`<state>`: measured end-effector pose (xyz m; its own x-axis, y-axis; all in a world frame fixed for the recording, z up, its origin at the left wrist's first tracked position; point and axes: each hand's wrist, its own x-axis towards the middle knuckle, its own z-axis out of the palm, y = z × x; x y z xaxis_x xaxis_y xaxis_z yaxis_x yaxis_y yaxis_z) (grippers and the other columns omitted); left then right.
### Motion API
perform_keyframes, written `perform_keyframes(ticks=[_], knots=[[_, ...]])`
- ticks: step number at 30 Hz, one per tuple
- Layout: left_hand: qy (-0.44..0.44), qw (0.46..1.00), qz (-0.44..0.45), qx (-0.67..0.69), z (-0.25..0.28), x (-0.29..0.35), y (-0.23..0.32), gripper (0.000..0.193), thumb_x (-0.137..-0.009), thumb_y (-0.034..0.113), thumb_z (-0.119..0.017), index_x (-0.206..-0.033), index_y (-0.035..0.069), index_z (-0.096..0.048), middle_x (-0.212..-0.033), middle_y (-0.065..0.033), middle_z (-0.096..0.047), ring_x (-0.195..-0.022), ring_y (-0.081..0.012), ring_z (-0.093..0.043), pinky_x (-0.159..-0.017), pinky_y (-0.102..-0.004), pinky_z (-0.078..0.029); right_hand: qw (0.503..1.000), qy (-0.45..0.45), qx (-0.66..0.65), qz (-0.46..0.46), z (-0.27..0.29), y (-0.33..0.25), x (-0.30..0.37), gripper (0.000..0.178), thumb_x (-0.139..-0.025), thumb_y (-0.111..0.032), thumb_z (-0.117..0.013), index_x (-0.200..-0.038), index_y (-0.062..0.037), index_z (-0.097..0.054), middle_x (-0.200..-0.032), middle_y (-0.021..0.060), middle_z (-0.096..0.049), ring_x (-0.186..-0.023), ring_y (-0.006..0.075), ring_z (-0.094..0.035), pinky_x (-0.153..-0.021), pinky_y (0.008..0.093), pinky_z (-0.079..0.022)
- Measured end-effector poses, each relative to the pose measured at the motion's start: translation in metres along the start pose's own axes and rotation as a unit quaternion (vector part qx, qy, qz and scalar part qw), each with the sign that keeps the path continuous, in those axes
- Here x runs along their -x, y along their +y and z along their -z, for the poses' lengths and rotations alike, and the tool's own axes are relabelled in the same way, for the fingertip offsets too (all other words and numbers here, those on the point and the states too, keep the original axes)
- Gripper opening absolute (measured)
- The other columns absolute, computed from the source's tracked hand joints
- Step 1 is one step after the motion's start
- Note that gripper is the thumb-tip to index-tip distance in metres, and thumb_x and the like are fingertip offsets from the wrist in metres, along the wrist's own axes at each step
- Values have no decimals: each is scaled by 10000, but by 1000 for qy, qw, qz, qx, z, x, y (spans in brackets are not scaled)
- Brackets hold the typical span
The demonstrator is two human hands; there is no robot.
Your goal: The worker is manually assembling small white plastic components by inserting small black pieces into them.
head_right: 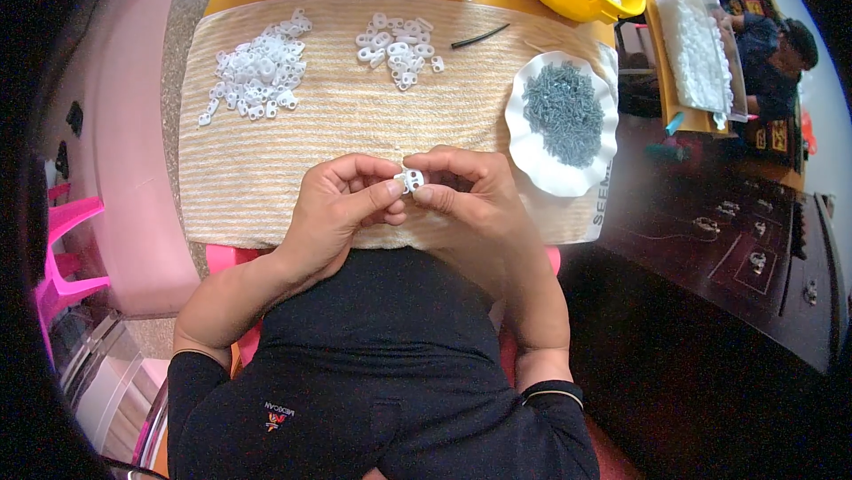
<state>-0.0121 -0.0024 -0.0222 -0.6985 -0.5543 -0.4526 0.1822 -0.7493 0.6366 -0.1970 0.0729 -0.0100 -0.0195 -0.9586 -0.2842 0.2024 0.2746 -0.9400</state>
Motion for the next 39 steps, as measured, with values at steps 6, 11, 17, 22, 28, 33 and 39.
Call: perform_keyframes(ticks=[6,11,17,22,28,33,39], knots=[[1,1000,9,1,-1,1,3,164,-885,45,-652,-1017,-46,-617,-888,-84,-669,-740,-99,-640,-694,-235,-563,1000,0,-10,-10,0,-2,0,307,-842,12,-672,-1142,56,-623,-980,89,-631,-875,129,-600,-744,241,-476],[1,1000,12,3,0,1,2,183,-880,57,-666,-1023,-49,-624,-885,-92,-676,-740,-107,-644,-690,-234,-560,1000,-7,-17,-9,-1,-2,0,308,-841,12,-670,-1142,56,-624,-976,93,-633,-876,131,-602,-746,243,-480],[-3,1000,18,16,0,1,2,172,-877,54,-670,-1009,-50,-633,-874,-93,-678,-737,-116,-645,-679,-234,-555,1000,0,2,4,-6,-8,0,256,-843,-14,-659,-1087,59,-646,-952,74,-677,-878,109,-631,-790,234,-499],[-9,1000,21,21,-1,2,4,164,-876,59,-674,-997,-45,-639,-861,-91,-676,-734,-117,-645,-678,-235,-558,999,-6,-32,-9,-5,-8,1,274,-839,-4,-664,-1105,57,-640,-984,94,-662,-886,130,-628,-772,243,-500],[-7,999,32,27,-1,2,4,162,-869,72,-686,-984,-34,-644,-843,-84,-674,-716,-116,-647,-667,-234,-567,997,-3,-73,-12,-7,-3,2,296,-837,0,-673,-1126,54,-633,-999,116,-647,-885,152,-623,-752,253,-499],[-7,999,31,27,-1,1,3,146,-861,76,-696,-961,-19,-647,-830,-76,-672,-694,-118,-649,-654,-232,-569,997,-8,-79,10,-7,2,3,292,-846,-14,-668,-1127,54,-630,-979,107,-640,-871,150,-614,-754,258,-491],[-43,997,47,48,1,-1,4,147,-865,82,-692,-963,-3,-623,-859,-67,-657,-747,-122,-648,-696,-242,-564,995,-11,-93,44,-10,1,5,300,-853,-42,-673,-1136,45,-625,-974,99,-629,-875,152,-602,-774,265,-476]])
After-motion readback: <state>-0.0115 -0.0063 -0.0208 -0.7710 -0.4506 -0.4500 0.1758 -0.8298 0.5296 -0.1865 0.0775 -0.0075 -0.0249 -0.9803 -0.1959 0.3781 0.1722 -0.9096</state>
